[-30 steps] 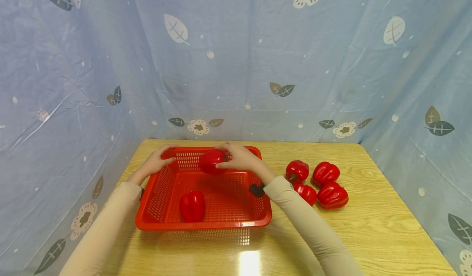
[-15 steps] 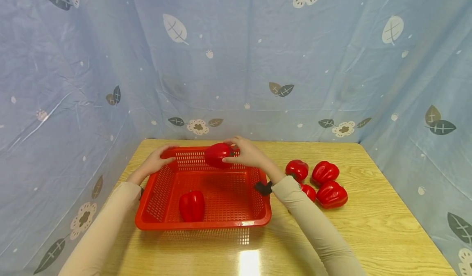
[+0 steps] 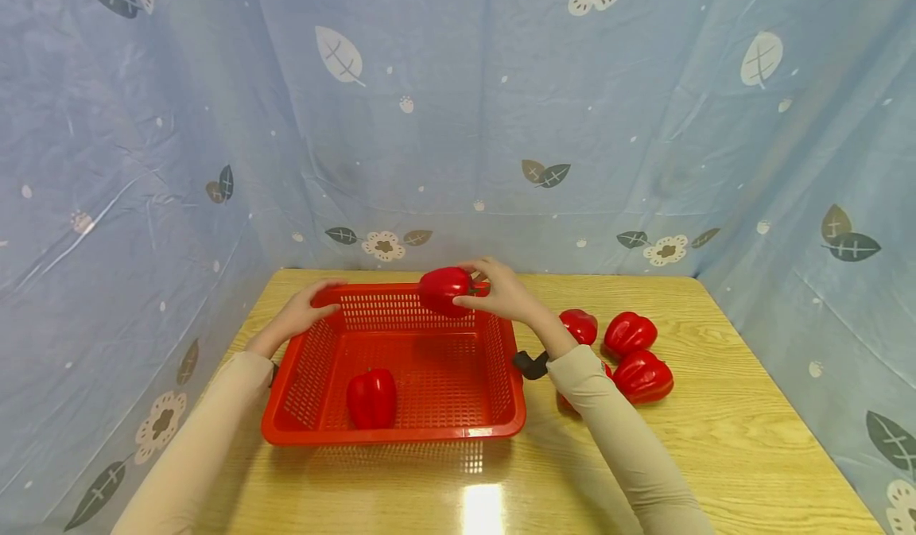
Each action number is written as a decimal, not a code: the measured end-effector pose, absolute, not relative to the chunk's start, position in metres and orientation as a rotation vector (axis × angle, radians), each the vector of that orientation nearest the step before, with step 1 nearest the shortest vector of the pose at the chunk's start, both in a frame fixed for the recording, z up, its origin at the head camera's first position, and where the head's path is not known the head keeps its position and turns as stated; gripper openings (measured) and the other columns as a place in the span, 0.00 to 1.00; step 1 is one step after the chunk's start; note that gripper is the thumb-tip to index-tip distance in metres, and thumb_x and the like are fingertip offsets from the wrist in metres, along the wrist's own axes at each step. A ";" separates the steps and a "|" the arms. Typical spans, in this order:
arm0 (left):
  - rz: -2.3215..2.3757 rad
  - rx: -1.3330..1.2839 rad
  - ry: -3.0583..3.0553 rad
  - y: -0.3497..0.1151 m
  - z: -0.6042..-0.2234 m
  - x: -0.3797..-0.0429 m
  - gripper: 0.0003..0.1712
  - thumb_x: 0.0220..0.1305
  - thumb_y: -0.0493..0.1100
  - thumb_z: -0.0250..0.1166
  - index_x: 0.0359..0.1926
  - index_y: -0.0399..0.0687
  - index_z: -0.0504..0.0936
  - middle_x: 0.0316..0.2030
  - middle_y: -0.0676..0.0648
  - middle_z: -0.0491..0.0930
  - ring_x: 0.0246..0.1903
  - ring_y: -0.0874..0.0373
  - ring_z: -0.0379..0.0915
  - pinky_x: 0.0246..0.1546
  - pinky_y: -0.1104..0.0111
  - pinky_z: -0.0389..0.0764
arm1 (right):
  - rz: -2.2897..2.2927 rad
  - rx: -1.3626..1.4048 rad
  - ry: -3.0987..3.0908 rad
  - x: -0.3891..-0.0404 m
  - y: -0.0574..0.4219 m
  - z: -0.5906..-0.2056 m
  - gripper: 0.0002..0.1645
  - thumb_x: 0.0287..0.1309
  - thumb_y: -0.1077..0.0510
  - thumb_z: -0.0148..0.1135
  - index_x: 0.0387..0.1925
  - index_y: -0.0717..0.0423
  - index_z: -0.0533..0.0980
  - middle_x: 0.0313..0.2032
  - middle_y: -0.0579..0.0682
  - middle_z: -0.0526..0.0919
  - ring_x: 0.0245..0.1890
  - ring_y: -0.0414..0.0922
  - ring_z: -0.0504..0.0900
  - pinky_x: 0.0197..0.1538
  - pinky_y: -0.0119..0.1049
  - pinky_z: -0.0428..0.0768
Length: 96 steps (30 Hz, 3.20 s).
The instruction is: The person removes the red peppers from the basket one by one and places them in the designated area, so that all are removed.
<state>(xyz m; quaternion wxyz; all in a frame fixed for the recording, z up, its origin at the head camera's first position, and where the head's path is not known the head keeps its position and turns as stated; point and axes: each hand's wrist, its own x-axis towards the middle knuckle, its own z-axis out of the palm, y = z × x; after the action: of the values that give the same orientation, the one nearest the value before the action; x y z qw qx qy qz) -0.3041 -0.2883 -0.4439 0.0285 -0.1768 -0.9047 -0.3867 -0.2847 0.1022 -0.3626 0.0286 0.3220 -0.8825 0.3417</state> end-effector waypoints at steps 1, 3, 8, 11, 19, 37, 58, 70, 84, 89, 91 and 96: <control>-1.189 -0.552 -2.787 -0.289 -0.444 -0.304 0.28 0.62 0.39 0.60 0.63 0.44 0.67 0.60 0.35 0.68 0.59 0.37 0.62 0.58 0.39 0.59 | 1.060 0.990 -2.714 -0.285 0.104 -0.363 0.37 0.49 0.49 0.69 0.60 0.57 0.69 0.50 0.55 0.74 0.48 0.51 0.76 0.47 0.43 0.79; -1.178 -0.564 -2.775 -0.289 -0.444 -0.303 0.28 0.62 0.40 0.60 0.63 0.46 0.67 0.60 0.35 0.67 0.60 0.36 0.60 0.57 0.38 0.58 | 1.085 0.974 -2.702 -0.285 0.108 -0.363 0.37 0.49 0.50 0.69 0.59 0.57 0.69 0.50 0.55 0.74 0.48 0.52 0.77 0.47 0.42 0.80; -1.129 -0.567 -2.774 -0.289 -0.446 -0.303 0.28 0.62 0.42 0.60 0.63 0.49 0.68 0.60 0.35 0.66 0.59 0.35 0.59 0.56 0.38 0.58 | 1.154 0.921 -2.686 -0.287 0.118 -0.363 0.36 0.50 0.50 0.69 0.59 0.56 0.69 0.51 0.54 0.74 0.48 0.51 0.77 0.47 0.43 0.80; -1.139 -0.539 -2.795 -0.290 -0.446 -0.304 0.28 0.62 0.42 0.60 0.63 0.48 0.67 0.62 0.36 0.66 0.61 0.36 0.58 0.58 0.38 0.57 | 1.206 0.893 -2.673 -0.286 0.126 -0.362 0.35 0.50 0.51 0.68 0.59 0.56 0.69 0.52 0.55 0.73 0.48 0.52 0.77 0.49 0.47 0.78; -1.154 -0.508 -2.820 -0.288 -0.444 -0.305 0.28 0.62 0.41 0.60 0.63 0.47 0.67 0.62 0.38 0.65 0.63 0.39 0.58 0.60 0.40 0.56 | 1.254 0.798 -2.655 -0.283 0.145 -0.363 0.36 0.51 0.50 0.68 0.60 0.54 0.68 0.54 0.55 0.72 0.48 0.53 0.76 0.48 0.47 0.79; -1.143 -0.564 -2.767 -0.289 -0.448 -0.305 0.27 0.62 0.41 0.60 0.63 0.48 0.68 0.61 0.35 0.65 0.61 0.35 0.57 0.57 0.37 0.57 | 1.331 0.600 -2.599 -0.281 0.183 -0.380 0.38 0.50 0.48 0.68 0.62 0.52 0.67 0.57 0.55 0.70 0.50 0.55 0.75 0.52 0.53 0.75; -1.162 -0.582 -2.747 -0.291 -0.449 -0.302 0.27 0.62 0.43 0.60 0.63 0.49 0.68 0.61 0.34 0.65 0.61 0.35 0.57 0.56 0.37 0.56 | 1.304 0.423 -2.608 -0.271 0.214 -0.403 0.39 0.51 0.47 0.67 0.62 0.58 0.66 0.54 0.59 0.70 0.49 0.60 0.75 0.48 0.52 0.78; -1.153 -0.524 -2.798 -0.289 -0.448 -0.305 0.27 0.63 0.40 0.60 0.63 0.44 0.67 0.63 0.36 0.64 0.63 0.37 0.55 0.60 0.39 0.56 | 1.271 0.436 -2.603 -0.269 0.219 -0.424 0.38 0.50 0.50 0.69 0.60 0.59 0.68 0.51 0.60 0.73 0.46 0.59 0.78 0.45 0.51 0.80; -1.164 -0.519 -2.818 -0.287 -0.444 -0.305 0.28 0.63 0.41 0.60 0.64 0.43 0.66 0.64 0.36 0.62 0.65 0.37 0.52 0.61 0.38 0.53 | 1.233 0.431 -2.657 -0.264 0.218 -0.439 0.38 0.49 0.52 0.69 0.59 0.62 0.68 0.50 0.61 0.72 0.43 0.56 0.80 0.41 0.45 0.82; -1.156 -0.522 -2.822 -0.286 -0.444 -0.305 0.28 0.63 0.41 0.60 0.64 0.44 0.66 0.64 0.37 0.63 0.65 0.37 0.52 0.61 0.39 0.53 | 1.184 0.423 -2.687 -0.262 0.218 -0.442 0.38 0.49 0.51 0.70 0.59 0.62 0.68 0.49 0.61 0.72 0.44 0.56 0.79 0.44 0.48 0.81; -1.161 -0.524 -2.821 -0.286 -0.444 -0.306 0.28 0.63 0.41 0.60 0.64 0.45 0.66 0.64 0.37 0.63 0.65 0.37 0.53 0.61 0.40 0.53 | 1.145 0.426 -2.690 -0.261 0.219 -0.445 0.38 0.48 0.51 0.70 0.58 0.62 0.69 0.48 0.61 0.73 0.44 0.56 0.79 0.48 0.49 0.78; -1.155 -0.527 -2.810 -0.287 -0.445 -0.307 0.28 0.63 0.41 0.60 0.64 0.44 0.66 0.64 0.35 0.63 0.65 0.37 0.53 0.61 0.39 0.53 | 0.997 0.432 -2.697 -0.261 0.219 -0.454 0.38 0.47 0.49 0.70 0.58 0.60 0.70 0.48 0.61 0.73 0.43 0.55 0.79 0.54 0.55 0.64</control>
<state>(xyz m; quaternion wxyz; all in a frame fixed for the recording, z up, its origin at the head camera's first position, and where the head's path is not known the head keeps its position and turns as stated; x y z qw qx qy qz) -0.3066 -0.2871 -0.4449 0.0293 -0.1709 -0.9109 -0.3743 -0.2609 0.2191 -0.4539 0.1167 0.1475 -0.9213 0.3404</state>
